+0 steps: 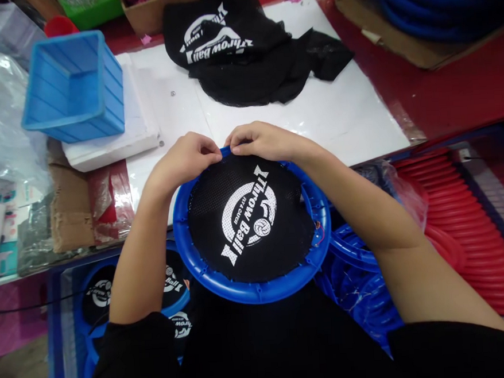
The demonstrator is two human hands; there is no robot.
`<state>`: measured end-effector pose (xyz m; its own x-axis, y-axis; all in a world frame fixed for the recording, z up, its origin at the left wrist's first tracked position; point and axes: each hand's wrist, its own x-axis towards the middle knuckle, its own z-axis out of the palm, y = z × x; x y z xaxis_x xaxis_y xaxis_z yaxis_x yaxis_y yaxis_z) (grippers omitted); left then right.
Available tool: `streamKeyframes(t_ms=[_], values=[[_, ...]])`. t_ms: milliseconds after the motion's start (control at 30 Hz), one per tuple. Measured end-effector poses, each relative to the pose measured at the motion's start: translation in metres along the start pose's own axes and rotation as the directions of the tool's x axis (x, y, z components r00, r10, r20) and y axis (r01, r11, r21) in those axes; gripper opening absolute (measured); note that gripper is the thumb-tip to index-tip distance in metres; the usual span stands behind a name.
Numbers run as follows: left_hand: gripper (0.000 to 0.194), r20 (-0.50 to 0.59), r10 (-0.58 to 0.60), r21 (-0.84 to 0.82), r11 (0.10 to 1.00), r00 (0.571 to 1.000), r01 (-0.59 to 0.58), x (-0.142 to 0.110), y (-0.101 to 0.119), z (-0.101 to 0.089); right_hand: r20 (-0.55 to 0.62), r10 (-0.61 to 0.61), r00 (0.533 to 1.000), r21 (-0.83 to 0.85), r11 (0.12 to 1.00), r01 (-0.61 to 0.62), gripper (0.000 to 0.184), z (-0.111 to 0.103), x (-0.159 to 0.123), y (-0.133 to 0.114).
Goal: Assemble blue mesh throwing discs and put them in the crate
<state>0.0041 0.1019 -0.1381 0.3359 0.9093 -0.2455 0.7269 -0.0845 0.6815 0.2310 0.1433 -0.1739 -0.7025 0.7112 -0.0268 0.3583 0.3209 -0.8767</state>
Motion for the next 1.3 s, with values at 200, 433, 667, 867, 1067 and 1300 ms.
streamKeyframes(t_ms=[200,433,667,867,1067,1300], values=[[0.011,-0.094,0.105,-0.048,0.993,0.99,-0.11,-0.007,-0.008,0.006,0.125,0.076,0.989,-0.035,0.997,-0.072,0.007,-0.01,0.011,0.0],[0.013,-0.164,0.116,-0.082,0.988,0.98,-0.131,-0.004,-0.011,0.015,0.141,0.056,0.988,-0.049,0.998,-0.049,0.015,-0.014,0.015,0.002],[0.016,-0.155,0.138,-0.093,0.984,0.978,-0.154,-0.002,-0.016,0.017,0.123,0.02,0.992,-0.122,0.993,-0.004,0.013,-0.016,0.012,0.003],[0.026,-0.163,0.251,0.046,0.968,0.954,-0.247,-0.012,-0.015,0.019,0.034,-0.049,0.998,-0.141,0.989,0.053,0.011,-0.009,0.002,0.001],[0.033,-0.18,0.341,0.188,0.933,0.923,-0.307,-0.023,-0.014,0.023,0.094,-0.063,0.994,-0.103,0.992,0.073,0.012,-0.01,0.004,0.002],[0.036,-0.161,0.303,0.359,0.904,0.939,-0.23,-0.037,-0.001,0.035,0.117,-0.086,0.989,-0.212,0.971,0.11,0.009,-0.005,0.017,0.003]])
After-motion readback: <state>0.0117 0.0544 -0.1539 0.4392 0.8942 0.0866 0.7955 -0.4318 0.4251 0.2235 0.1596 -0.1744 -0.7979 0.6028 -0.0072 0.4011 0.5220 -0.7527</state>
